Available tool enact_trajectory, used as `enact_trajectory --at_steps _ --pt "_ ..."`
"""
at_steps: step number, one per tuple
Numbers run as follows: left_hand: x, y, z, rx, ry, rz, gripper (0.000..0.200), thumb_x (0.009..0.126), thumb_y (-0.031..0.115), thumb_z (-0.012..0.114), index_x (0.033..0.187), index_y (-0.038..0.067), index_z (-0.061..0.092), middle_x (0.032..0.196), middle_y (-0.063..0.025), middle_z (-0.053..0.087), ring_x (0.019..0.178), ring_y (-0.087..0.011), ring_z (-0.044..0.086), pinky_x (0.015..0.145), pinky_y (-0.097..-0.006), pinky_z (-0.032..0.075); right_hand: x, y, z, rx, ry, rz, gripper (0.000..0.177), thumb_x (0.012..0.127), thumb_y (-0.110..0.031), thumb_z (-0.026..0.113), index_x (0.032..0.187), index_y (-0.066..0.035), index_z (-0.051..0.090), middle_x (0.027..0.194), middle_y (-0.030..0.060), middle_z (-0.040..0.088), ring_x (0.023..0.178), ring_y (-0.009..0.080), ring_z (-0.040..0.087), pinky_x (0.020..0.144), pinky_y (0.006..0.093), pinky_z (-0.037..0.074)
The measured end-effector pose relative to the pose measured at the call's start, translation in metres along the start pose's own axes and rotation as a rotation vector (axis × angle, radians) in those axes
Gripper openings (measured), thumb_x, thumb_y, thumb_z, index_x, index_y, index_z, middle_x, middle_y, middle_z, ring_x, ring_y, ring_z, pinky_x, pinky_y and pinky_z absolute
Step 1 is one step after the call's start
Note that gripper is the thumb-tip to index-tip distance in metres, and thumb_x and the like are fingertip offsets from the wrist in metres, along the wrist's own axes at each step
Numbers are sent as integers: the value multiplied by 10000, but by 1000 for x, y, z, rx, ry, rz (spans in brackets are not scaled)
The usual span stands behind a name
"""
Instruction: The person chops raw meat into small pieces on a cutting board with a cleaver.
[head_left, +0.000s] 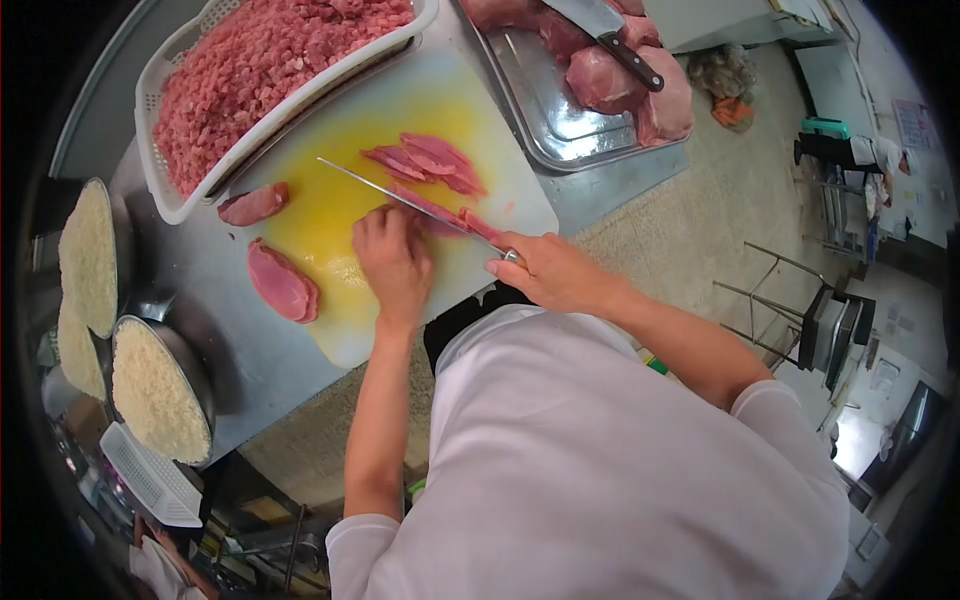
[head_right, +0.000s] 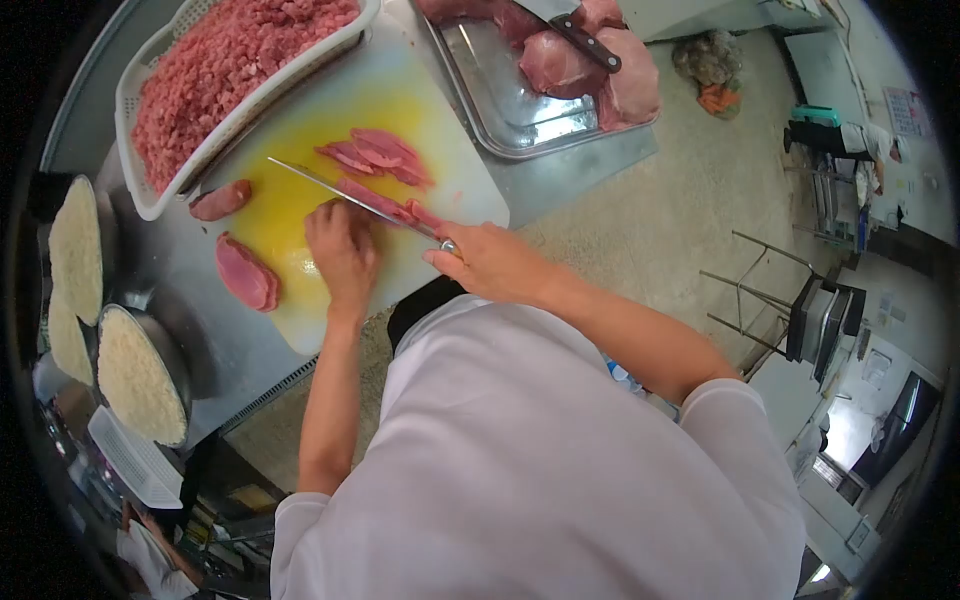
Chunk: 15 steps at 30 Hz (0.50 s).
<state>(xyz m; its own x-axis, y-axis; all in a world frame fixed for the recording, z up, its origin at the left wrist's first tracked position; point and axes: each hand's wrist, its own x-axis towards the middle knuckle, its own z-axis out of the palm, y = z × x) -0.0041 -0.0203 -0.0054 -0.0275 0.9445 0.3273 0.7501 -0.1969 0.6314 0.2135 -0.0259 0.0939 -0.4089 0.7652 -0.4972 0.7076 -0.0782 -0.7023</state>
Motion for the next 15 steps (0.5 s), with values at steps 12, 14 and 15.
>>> enact_trajectory --at_steps 12,14,15 --pt "-6 -5 15 -38 -9 27 228 767 -61 619 974 34 616 1001 -150 593 977 -376 500 883 -468 399 33 -6 -1 19 86 -143 420 1015 -367 572 1056 45 642 896 290 677 860 509 646 763 551 500" --pt "-6 -1 13 -16 -10 41 224 770 -68 610 972 29 615 1003 -151 592 979 -379 501 887 -466 398 8 -6 -2 31 35 -71 425 1016 -369 571 1044 49 645 900 301 673 864 515 644 769 553 500" --pt "-5 0 11 15 -2 56 221 772 -75 601 969 24 613 1004 -152 592 981 -381 502 891 -464 398 1 -2 -1 80 3 -41 430 1018 -371 568 1059 51 639 906 306 672 870 516 645 779 555 500"
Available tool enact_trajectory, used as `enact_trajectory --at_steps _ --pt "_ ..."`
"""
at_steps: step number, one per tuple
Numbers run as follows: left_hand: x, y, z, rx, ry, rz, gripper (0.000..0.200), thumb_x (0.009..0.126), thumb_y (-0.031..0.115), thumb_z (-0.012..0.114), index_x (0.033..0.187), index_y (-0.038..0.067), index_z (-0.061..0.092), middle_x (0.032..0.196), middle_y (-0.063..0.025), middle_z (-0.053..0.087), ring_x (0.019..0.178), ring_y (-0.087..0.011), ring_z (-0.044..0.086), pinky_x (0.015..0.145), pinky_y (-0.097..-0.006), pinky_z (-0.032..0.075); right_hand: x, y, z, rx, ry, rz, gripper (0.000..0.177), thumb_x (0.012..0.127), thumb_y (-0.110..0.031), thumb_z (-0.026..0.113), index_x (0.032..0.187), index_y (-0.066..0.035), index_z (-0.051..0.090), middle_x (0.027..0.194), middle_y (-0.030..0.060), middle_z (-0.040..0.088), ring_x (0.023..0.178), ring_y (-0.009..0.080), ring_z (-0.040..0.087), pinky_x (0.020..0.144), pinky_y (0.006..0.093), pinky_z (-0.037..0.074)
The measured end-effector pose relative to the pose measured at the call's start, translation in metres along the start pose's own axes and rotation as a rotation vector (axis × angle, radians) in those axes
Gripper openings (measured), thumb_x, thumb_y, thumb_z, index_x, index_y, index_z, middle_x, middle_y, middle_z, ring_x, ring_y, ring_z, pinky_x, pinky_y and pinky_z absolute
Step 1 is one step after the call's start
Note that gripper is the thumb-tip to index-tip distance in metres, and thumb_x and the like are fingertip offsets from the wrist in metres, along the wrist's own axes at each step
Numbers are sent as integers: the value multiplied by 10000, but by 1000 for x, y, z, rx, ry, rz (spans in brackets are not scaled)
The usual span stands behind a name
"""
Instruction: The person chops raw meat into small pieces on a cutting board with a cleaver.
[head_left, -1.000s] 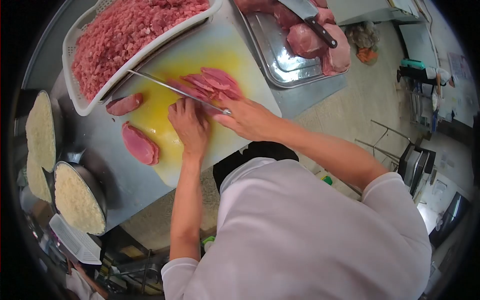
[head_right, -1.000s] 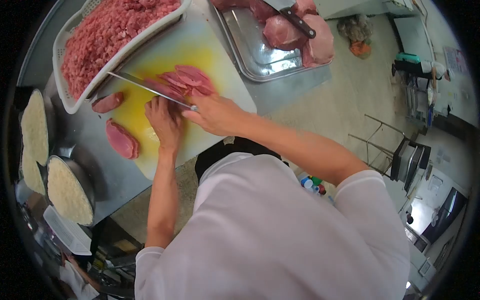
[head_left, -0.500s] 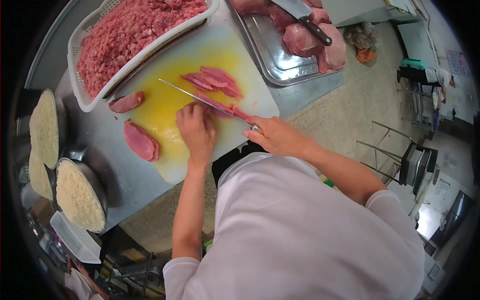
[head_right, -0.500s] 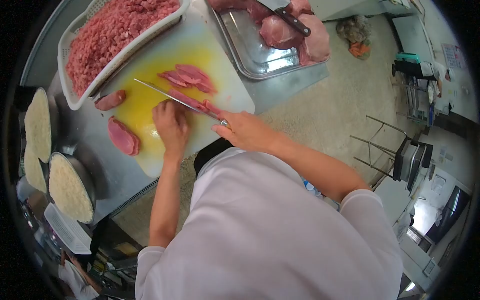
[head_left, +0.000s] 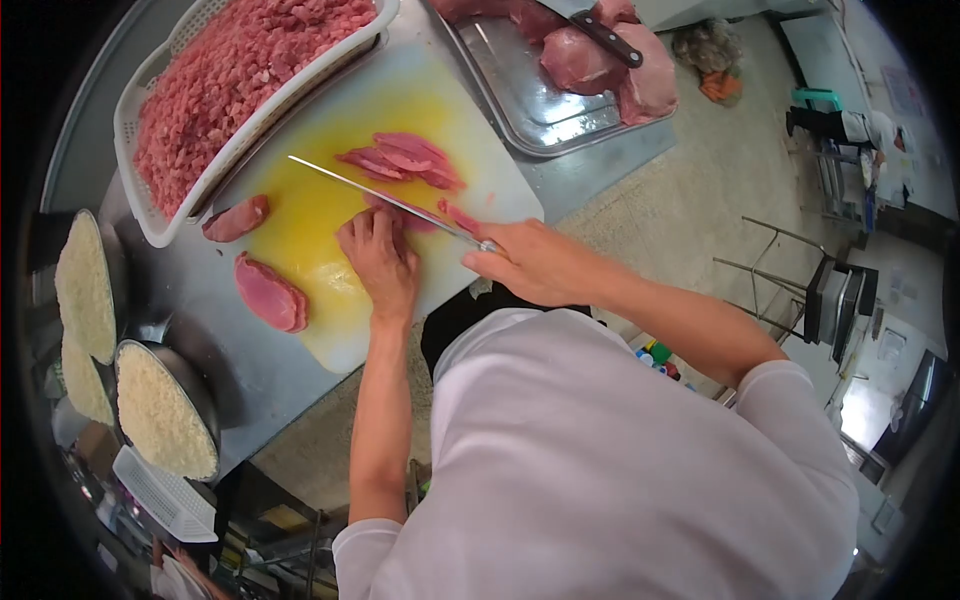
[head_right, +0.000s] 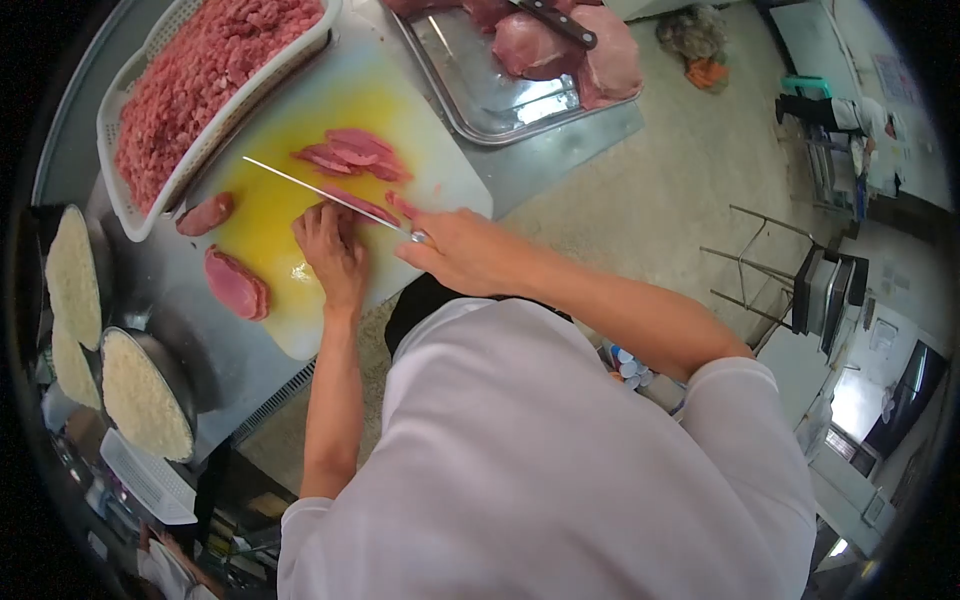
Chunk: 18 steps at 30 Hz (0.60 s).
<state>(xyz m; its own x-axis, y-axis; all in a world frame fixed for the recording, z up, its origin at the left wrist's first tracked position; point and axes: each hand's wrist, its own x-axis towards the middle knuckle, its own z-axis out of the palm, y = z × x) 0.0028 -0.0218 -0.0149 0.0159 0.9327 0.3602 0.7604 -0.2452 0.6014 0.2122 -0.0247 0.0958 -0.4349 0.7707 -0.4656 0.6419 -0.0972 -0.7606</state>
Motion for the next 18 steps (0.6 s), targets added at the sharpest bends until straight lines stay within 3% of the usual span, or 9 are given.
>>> enact_trajectory --at_steps 2,4,5,7,9,12,13,15,18 --pt "4 -2 0 8 -17 4 222 774 -78 597 973 20 614 1016 -155 594 984 -383 503 896 -462 399 15 7 8 49 -21 21 435 1019 -373 565 1074 53 632 912 312 671 875 516 645 789 557 501" --pt "-2 1 -2 6 -51 0 223 776 -81 592 976 15 614 1028 -157 595 986 -386 504 901 -459 401 43 9 27 71 146 -174 434 1022 -372 560 1079 53 628 905 311 668 878 511 646 802 554 501" --pt "0 0 -2 -3 -69 -18 219 776 -74 603 977 12 615 1035 -159 599 998 -386 511 910 -464 402 54 4 22 22 57 -146 435 1023 -375 558 1081 50 628 895 302 668 876 501 652 800 544 504" --pt "-6 -1 -10 -4 -101 -26 216 776 -68 613 978 9 615 1043 -162 602 1010 -387 517 918 -468 404 67 13 24 1 93 -194 407 1025 -358 564 1077 43 615 850 282 655 823 479 642 746 520 491" --pt "-15 -3 -14 -104 43 -7 238 772 -47 647 1001 13 628 1036 -157 610 1035 -382 530 938 -473 404 60 14 18 -35 135 -238 380 1027 -341 571 1074 35 602 806 262 641 770 458 632 692 495 478" --pt "-39 -11 -50 49 -44 -105 277 776 -37 667 1045 26 646 1047 -152 619 1056 -378 541 955 -467 404 18 3 3 -21 94 -101 387 1016 -353 593 1064 29 625 756 236 629 718 416 631 658 463 470" --pt "-42 -14 -52 74 -75 -51 381 764 -62 637 1126 54 647 1069 -153 612 1062 -366 535 950 -470 402 7 4 7 13 77 -56 389 1010 -355 602 1069 27 636 736 226 622 699 404 625 653 457 466" --pt "-35 -15 -43 83 -52 -3 371 771 -51 641 1125 58 647 1076 -148 615 1062 -365 535 947 -466 405 3 7 12 43 58 -17 390 1004 -357 611 1074 26 647 716 217 615 680 392 618 649 452 462" --pt "-11 -14 -26 84 -46 42 331 793 -26 647 1111 62 650 1082 -137 620 1061 -362 535 937 -461 409 -1 11 23 88 68 2 398 989 -359 628 945 35 643 792 248 667 780 460 653 717 504 497"
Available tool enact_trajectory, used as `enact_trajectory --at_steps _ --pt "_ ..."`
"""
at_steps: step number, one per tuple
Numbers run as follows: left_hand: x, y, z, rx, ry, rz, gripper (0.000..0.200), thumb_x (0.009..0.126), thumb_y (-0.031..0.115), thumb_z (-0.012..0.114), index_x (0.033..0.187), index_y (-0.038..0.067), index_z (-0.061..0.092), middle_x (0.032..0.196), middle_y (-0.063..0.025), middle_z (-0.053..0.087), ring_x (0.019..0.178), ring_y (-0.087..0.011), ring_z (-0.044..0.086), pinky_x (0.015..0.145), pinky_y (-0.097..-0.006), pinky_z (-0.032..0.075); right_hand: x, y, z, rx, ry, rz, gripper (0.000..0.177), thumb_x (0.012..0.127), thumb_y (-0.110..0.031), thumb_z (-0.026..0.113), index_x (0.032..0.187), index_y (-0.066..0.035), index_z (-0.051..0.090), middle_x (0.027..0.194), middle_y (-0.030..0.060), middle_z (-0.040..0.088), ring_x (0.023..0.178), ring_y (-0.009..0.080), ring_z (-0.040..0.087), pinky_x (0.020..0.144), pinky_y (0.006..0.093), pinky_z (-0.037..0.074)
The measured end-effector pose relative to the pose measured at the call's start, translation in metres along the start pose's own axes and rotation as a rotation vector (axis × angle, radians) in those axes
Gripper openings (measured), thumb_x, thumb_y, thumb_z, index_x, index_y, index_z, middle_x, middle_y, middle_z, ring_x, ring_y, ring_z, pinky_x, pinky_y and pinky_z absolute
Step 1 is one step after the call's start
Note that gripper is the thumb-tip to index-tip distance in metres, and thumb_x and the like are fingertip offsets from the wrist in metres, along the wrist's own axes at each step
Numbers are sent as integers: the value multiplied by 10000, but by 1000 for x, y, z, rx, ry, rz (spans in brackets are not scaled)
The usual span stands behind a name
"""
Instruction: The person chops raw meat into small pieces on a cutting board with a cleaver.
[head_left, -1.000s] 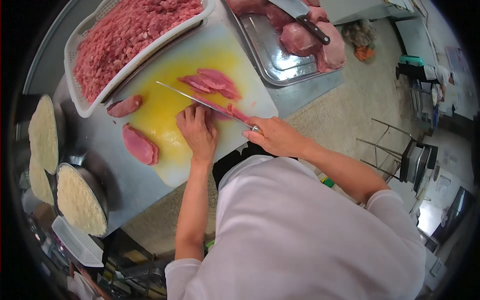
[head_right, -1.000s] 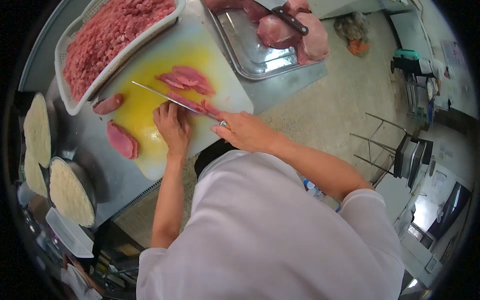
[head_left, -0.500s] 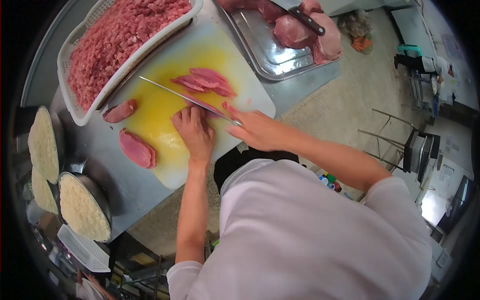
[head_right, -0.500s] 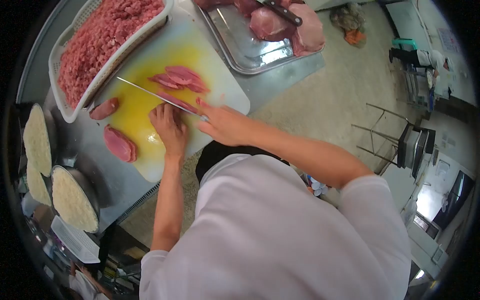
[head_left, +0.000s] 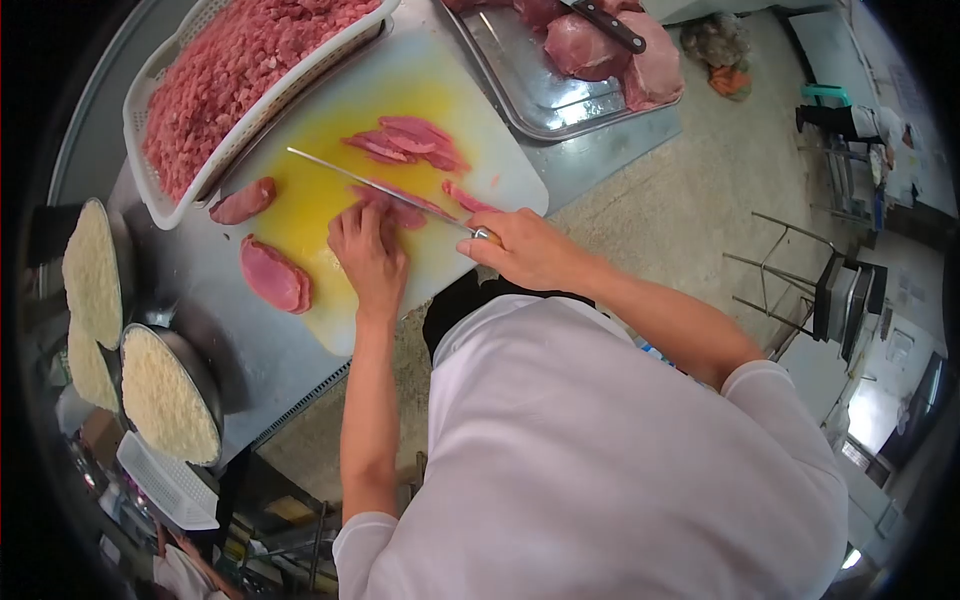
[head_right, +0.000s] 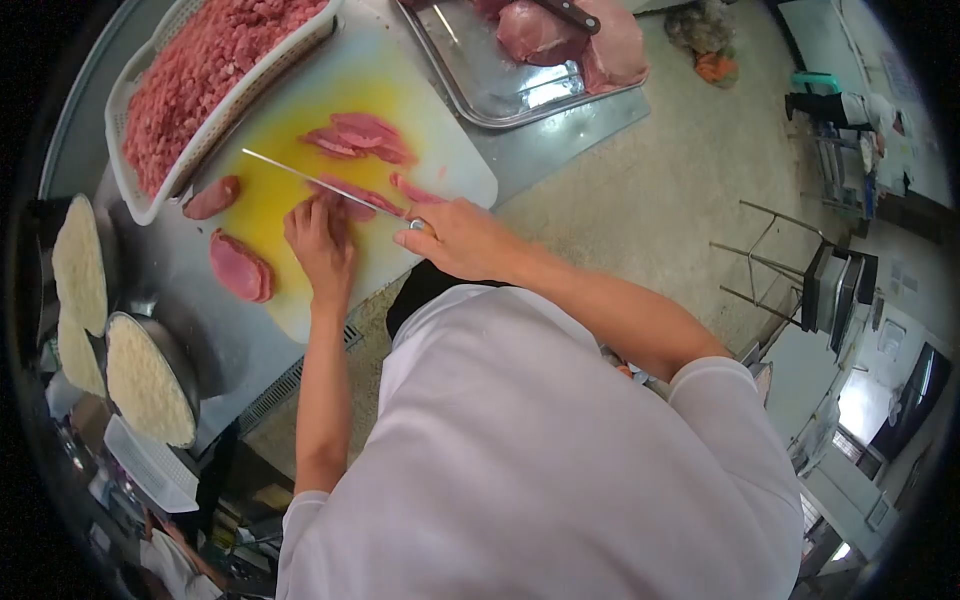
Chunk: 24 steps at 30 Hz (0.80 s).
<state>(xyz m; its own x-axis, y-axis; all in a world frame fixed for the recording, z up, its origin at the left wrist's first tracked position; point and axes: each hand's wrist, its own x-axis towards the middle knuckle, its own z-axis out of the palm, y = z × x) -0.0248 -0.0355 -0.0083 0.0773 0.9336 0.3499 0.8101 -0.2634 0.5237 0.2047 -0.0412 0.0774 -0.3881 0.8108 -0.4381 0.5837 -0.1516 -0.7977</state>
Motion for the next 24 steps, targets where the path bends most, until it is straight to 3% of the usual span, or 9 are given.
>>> enact_trajectory --at_steps 6,9,11,15,17,21,22,24 --pt "10 -7 -2 -76 -65 -41 223 831 -10 634 1044 56 650 1072 -134 618 1051 -357 532 915 -463 411 -25 -21 -14 -22 11 46 390 998 -352 618 965 35 651 772 241 656 740 430 649 684 503 479" --pt "8 -8 5 -64 -54 -33 204 833 -29 623 1021 49 644 1063 -140 614 1039 -364 528 903 -461 411 -17 -15 -4 -55 -60 121 381 1000 -340 614 1103 26 648 811 228 671 801 419 662 735 476 498" --pt "11 -10 10 -66 -36 -17 203 834 -39 618 1017 45 641 1059 -143 613 1031 -370 525 897 -459 411 10 14 31 -126 182 -242 375 1010 -333 593 1126 21 637 810 238 668 813 449 656 744 505 491" --pt "3 -14 7 -94 -13 24 208 811 -58 628 1004 20 625 1040 -164 609 1005 -387 518 899 -466 415 45 7 46 -123 364 -385 371 1021 -333 566 1128 18 626 868 269 671 894 479 656 793 522 502" --pt "9 -13 13 -143 4 8 216 803 -63 627 997 33 625 1054 -152 607 1024 -380 514 909 -461 412 28 -30 9 -89 32 -86 375 1037 -333 532 1126 18 631 907 289 674 927 488 652 808 523 507" --pt "10 -11 7 -102 -9 -7 203 808 -60 628 994 19 617 1027 -166 600 1001 -385 512 903 -465 414 17 -25 12 -67 -132 69 380 1037 -339 527 1124 17 626 887 287 673 866 482 650 787 519 504" --pt "11 -11 6 -105 -17 17 188 824 -50 635 1002 10 616 1004 -179 594 971 -392 514 889 -467 415 35 -2 38 -78 175 -240 393 1037 -350 530 1110 23 630 844 276 668 809 466 644 764 515 502" --pt "12 -11 4 -106 -46 29 183 831 -35 647 1005 14 619 1003 -176 595 965 -389 516 887 -465 415 57 8 48 -93 482 -545 408 1037 -361 533 1097 29 633 800 265 664 751 451 637 741 512 500"
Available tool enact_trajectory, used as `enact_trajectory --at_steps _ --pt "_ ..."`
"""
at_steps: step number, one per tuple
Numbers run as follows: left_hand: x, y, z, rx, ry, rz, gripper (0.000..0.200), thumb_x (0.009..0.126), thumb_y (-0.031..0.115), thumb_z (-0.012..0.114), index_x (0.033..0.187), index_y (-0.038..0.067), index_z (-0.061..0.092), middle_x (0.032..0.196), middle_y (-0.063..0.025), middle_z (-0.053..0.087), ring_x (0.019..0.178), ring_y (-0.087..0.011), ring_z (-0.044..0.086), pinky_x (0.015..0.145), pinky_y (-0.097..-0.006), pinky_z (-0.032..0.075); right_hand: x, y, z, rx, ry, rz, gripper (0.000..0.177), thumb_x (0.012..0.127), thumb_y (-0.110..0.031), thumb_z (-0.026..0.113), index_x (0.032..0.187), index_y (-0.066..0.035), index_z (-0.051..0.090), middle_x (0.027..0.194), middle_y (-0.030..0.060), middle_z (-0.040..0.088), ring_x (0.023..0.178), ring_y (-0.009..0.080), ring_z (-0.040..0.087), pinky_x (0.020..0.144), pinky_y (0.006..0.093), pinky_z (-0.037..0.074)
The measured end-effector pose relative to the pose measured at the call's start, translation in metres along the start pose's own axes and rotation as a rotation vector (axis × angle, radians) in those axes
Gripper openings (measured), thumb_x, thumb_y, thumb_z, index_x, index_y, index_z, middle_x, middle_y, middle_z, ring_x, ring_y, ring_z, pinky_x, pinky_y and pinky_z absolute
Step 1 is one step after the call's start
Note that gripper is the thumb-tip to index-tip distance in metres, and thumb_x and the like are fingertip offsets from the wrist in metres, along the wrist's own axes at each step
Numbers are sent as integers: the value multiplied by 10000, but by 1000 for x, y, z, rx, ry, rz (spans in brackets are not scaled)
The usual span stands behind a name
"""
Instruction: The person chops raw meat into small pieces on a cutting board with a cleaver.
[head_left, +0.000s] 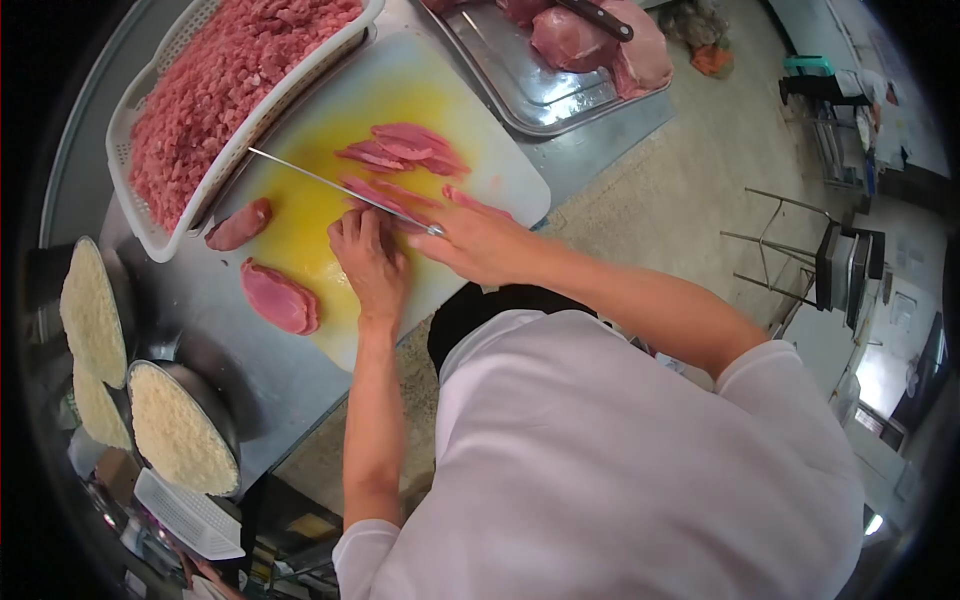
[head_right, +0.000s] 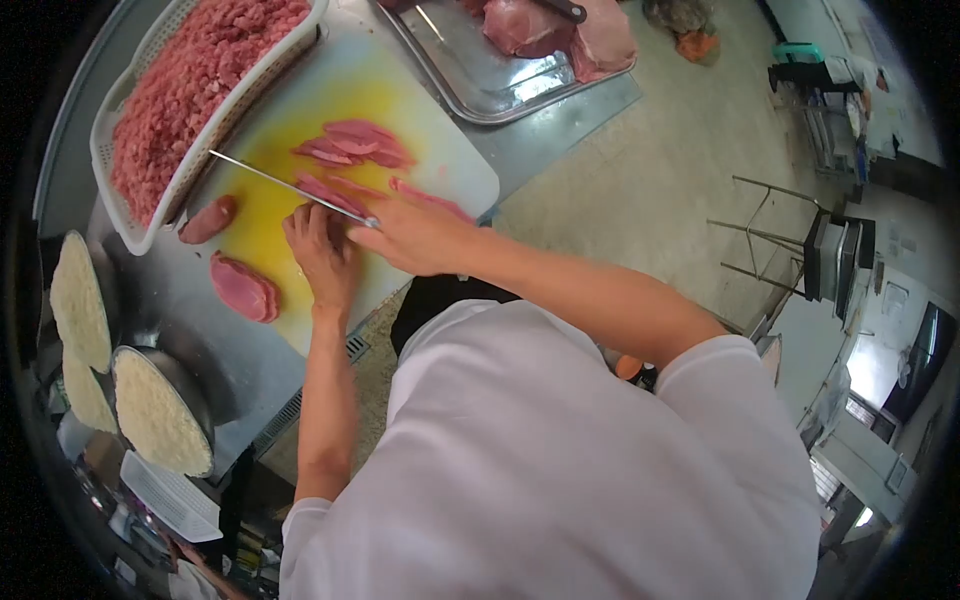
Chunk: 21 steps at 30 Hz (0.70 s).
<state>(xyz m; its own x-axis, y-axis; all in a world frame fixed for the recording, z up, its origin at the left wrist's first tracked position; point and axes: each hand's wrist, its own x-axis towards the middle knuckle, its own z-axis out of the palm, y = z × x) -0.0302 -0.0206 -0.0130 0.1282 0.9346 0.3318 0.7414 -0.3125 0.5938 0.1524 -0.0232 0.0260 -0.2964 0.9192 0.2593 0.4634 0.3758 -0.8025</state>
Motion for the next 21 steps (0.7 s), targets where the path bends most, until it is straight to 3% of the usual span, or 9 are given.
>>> enact_trajectory --at_steps 2,3,5,6,8,12,17,19,21 --pt "-4 -4 -4 16 -31 23 179 837 -20 659 1008 17 623 1002 -172 595 959 -385 518 885 -464 415 25 4 -6 48 -464 363 419 1031 -383 552 1069 18 666 712 193 643 620 335 639 643 443 525" --pt "-8 -9 0 -5 -17 34 176 840 -3 673 1009 21 627 1000 -168 596 958 -382 520 879 -466 415 36 -3 -22 47 -447 356 419 1031 -383 552 1069 18 666 712 193 643 620 335 639 643 443 525" --pt "-2 -10 -1 -28 3 64 174 844 15 686 1009 25 631 998 -164 598 957 -378 522 874 -468 416 49 -19 -65 277 -543 880 417 1025 -408 571 1008 -7 687 622 89 579 500 194 585 496 350 476" --pt "-2 -9 -7 -43 -22 101 176 842 17 703 1001 32 630 1012 -155 599 966 -377 521 879 -468 419 45 -17 -77 279 -530 874 417 1025 -408 571 1008 -7 687 622 89 579 500 194 585 496 350 476" --pt "1 -5 -10 -51 -47 135 180 839 19 720 994 39 629 1026 -147 600 976 -377 521 884 -468 423 33 -13 -97 309 -481 657 400 1017 -423 589 963 -36 674 589 23 520 437 112 509 412 292 389" --pt "42 -4 10 24 -97 115 196 833 31 726 1005 51 636 1027 -142 605 995 -374 536 883 -470 429 21 -21 -132 213 -471 610 389 1011 -409 605 963 -28 665 582 23 526 457 122 518 437 286 399" --pt "43 21 6 95 -73 161 216 821 37 721 1018 65 637 1042 -127 610 1005 -360 545 887 -480 433 -8 -15 -153 205 -205 394 373 992 -375 675 1059 -9 669 598 2 511 507 93 515 484 273 430" --pt "40 53 4 -14 -226 595 254 806 24 693 1049 70 638 1070 -117 610 1029 -343 550 905 -482 433 -21 -14 -153 218 -155 464 425 988 -417 669 969 6 632 626 51 511 574 135 493 544 324 430" --pt "31 59 24 3 -338 627 266 802 19 680 1060 69 642 1087 -115 612 1052 -339 552 919 -484 431 -23 -10 -155 223 -106 506 494 984 -458 663 879 20 596 653 100 511 641 176 472 604 375 431"
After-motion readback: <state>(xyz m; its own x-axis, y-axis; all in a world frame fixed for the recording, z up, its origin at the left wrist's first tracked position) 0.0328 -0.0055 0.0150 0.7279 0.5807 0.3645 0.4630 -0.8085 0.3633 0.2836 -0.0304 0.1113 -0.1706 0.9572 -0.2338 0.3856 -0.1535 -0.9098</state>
